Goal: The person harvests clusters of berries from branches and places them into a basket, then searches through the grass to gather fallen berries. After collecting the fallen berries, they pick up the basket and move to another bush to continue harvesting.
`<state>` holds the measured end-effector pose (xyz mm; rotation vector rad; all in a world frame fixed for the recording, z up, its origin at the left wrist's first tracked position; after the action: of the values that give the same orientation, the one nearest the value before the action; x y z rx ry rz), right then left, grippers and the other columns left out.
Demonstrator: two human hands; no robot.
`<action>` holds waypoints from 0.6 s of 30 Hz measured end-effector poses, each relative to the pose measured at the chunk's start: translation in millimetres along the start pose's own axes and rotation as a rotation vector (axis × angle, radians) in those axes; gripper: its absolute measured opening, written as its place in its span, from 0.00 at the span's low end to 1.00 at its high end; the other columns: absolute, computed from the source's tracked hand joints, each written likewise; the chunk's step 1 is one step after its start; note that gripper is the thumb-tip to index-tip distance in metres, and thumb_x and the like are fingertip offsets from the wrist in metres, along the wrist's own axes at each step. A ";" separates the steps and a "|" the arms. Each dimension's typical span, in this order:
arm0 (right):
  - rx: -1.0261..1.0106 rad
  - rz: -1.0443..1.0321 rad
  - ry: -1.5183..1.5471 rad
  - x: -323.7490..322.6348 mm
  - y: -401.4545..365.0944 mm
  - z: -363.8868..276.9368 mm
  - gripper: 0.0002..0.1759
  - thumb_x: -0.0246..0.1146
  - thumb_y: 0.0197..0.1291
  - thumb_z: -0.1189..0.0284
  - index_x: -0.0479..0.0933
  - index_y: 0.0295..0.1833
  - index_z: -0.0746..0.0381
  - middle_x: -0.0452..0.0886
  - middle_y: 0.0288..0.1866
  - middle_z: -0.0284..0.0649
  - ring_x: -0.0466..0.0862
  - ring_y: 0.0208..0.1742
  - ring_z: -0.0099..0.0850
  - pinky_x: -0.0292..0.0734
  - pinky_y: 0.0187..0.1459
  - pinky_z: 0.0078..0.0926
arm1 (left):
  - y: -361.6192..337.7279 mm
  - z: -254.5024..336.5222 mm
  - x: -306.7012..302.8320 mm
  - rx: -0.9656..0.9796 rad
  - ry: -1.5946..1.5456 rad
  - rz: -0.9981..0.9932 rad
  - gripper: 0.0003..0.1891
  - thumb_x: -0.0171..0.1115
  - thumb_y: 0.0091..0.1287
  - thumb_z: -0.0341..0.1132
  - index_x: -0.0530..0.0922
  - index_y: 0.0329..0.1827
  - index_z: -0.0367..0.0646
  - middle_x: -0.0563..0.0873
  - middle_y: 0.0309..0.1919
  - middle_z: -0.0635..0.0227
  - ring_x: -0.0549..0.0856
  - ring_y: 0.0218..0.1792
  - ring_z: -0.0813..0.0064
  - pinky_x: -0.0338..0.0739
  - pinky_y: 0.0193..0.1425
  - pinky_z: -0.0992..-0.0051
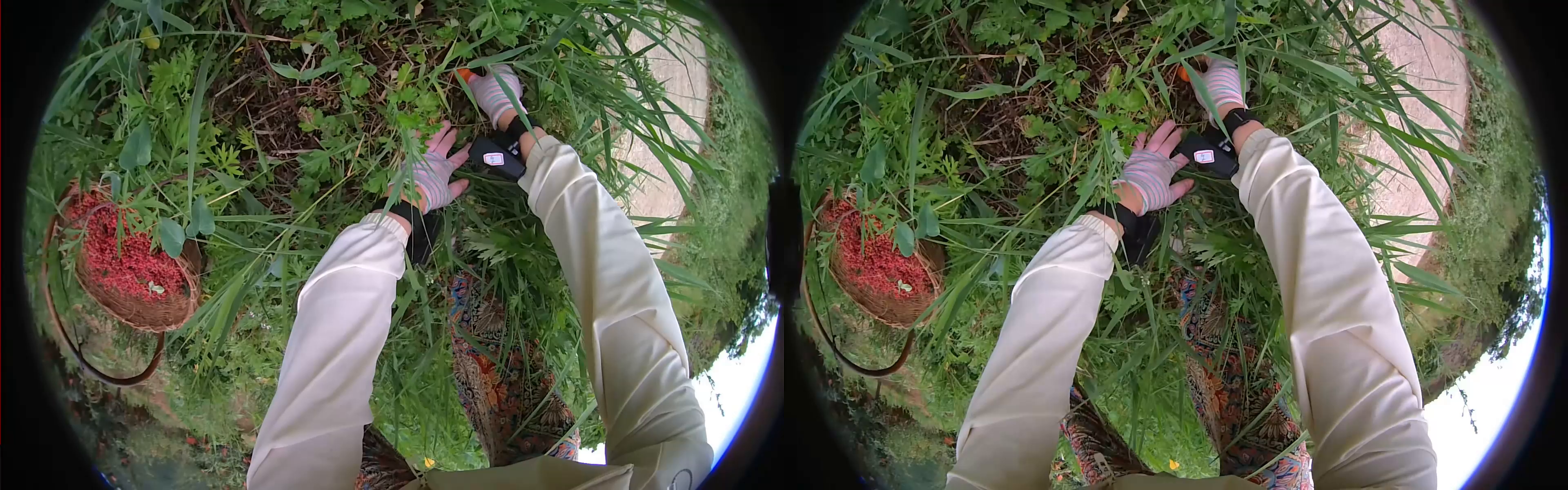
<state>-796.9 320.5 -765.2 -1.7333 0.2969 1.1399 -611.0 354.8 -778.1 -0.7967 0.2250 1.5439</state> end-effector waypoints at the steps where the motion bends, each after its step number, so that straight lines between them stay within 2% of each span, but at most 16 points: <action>1: -0.012 -0.014 0.031 -2.0 1.6 1.5 0.24 0.60 0.55 0.58 0.74 0.54 0.60 0.81 0.43 0.49 0.81 0.43 0.45 0.76 0.43 0.35 | 0.3 0.4 0.2 0.000 0.002 0.001 0.27 0.55 0.58 0.53 0.75 0.56 0.46 0.60 0.67 0.57 0.48 0.72 0.61 0.46 0.70 0.49; 3: 0.038 -0.086 0.124 -2.2 4.2 8.8 0.25 0.58 0.56 0.55 0.74 0.54 0.62 0.82 0.42 0.49 0.82 0.43 0.44 0.76 0.43 0.35 | 0.4 1.4 -0.3 0.001 -0.010 0.023 0.28 0.55 0.58 0.53 0.73 0.59 0.48 0.60 0.67 0.57 0.48 0.72 0.61 0.46 0.70 0.48; 5: 0.065 -0.031 0.164 1.1 10.2 15.9 0.19 0.63 0.53 0.63 0.78 0.44 0.67 0.82 0.39 0.50 0.80 0.41 0.46 0.74 0.42 0.36 | 1.0 1.0 0.4 -0.001 -0.004 0.027 0.28 0.55 0.58 0.53 0.72 0.60 0.49 0.59 0.67 0.57 0.48 0.72 0.61 0.46 0.70 0.48; 7: 0.061 -0.056 0.104 5.6 16.2 16.2 0.20 0.62 0.54 0.61 0.78 0.44 0.66 0.82 0.38 0.50 0.80 0.40 0.47 0.73 0.43 0.35 | 1.3 2.5 -3.2 -0.002 -0.001 0.028 0.29 0.55 0.58 0.53 0.72 0.60 0.50 0.59 0.67 0.57 0.48 0.72 0.61 0.47 0.70 0.48; 10: -0.099 0.010 -0.156 14.0 21.8 16.5 0.22 0.61 0.54 0.56 0.79 0.40 0.66 0.80 0.30 0.53 0.78 0.33 0.48 0.73 0.38 0.37 | 0.2 1.9 -1.9 -0.024 -0.009 -0.058 0.29 0.54 0.59 0.54 0.70 0.62 0.51 0.59 0.67 0.57 0.47 0.72 0.60 0.47 0.70 0.48; 13: -0.194 0.056 -0.098 11.2 20.3 14.5 0.22 0.61 0.53 0.56 0.79 0.38 0.66 0.79 0.27 0.53 0.79 0.31 0.48 0.74 0.38 0.38 | 2.6 1.3 -0.4 -0.029 0.002 -0.059 0.31 0.54 0.59 0.54 0.66 0.65 0.52 0.59 0.68 0.58 0.47 0.72 0.60 0.47 0.70 0.49; 14: -0.150 -0.024 -0.131 6.8 20.3 16.2 0.23 0.61 0.53 0.55 0.78 0.39 0.67 0.79 0.29 0.54 0.78 0.32 0.49 0.74 0.38 0.37 | 3.0 1.6 0.4 -0.029 0.003 -0.056 0.32 0.54 0.59 0.54 0.64 0.66 0.54 0.59 0.68 0.58 0.47 0.72 0.60 0.46 0.70 0.49; 18: -0.190 0.018 -0.081 -1.7 5.8 19.4 0.21 0.63 0.51 0.60 0.77 0.43 0.67 0.81 0.34 0.51 0.79 0.32 0.43 0.74 0.39 0.34 | 3.2 -0.3 5.2 -0.030 -0.028 -0.046 0.33 0.54 0.59 0.54 0.61 0.68 0.56 0.58 0.68 0.58 0.47 0.72 0.60 0.46 0.70 0.48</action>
<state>-812.3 333.4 -768.4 -1.8464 0.1586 1.2825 -613.5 358.2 -782.4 -0.7989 0.1624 1.5176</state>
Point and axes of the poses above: each hand's wrist, its own y-axis towards the middle knuckle, its own x-axis out of the palm, z = x × y, the point moved 2 cm from there along y, towards the middle knuckle
